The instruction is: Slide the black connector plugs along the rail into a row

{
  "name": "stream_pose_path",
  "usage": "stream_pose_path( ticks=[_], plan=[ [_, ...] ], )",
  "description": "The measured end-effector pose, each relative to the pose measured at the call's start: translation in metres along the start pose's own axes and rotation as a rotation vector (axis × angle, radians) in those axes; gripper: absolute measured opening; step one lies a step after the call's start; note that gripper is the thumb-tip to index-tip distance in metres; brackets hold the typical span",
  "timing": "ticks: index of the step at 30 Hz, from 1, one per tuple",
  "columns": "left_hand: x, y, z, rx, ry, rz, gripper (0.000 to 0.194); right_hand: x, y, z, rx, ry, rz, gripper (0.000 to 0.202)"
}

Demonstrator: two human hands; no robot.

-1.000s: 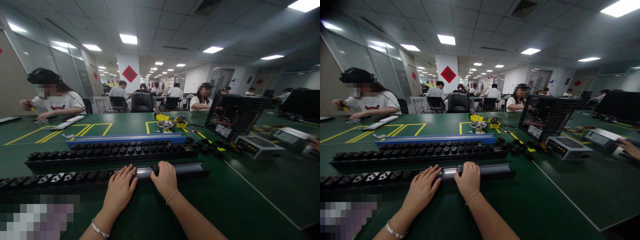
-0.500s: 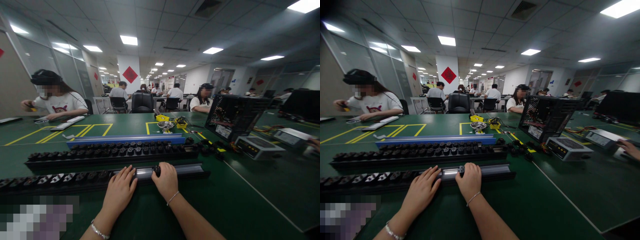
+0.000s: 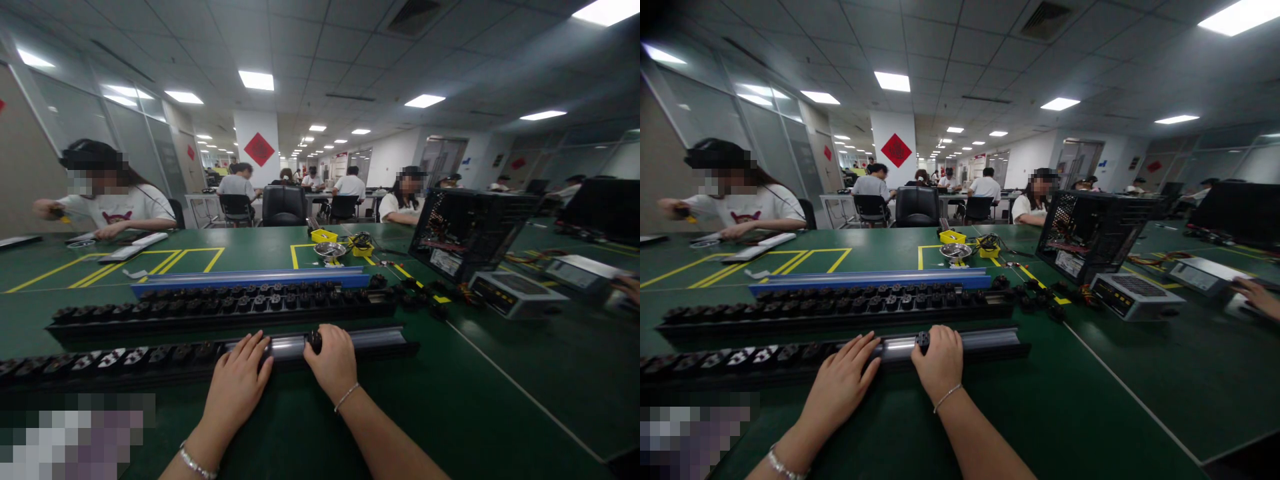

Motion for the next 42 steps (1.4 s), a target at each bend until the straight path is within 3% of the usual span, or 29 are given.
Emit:
stream_pose_path(
  ticks=[42],
  plan=[
    [0.001,0.001,-0.002,0.029,-0.031,-0.03,0.043,-0.011,-0.012,0.027,0.124,0.102,-0.011,0.01]
  ],
)
Point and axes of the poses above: each hand's wrist, its own x-axis away from the middle knuckle, its own y-axis out of the palm, z = x × y, the point moved 2 cm from there along -x, towards the middle knuckle, and after that the axes turned 15 degrees about z, right-handed, at the moved point
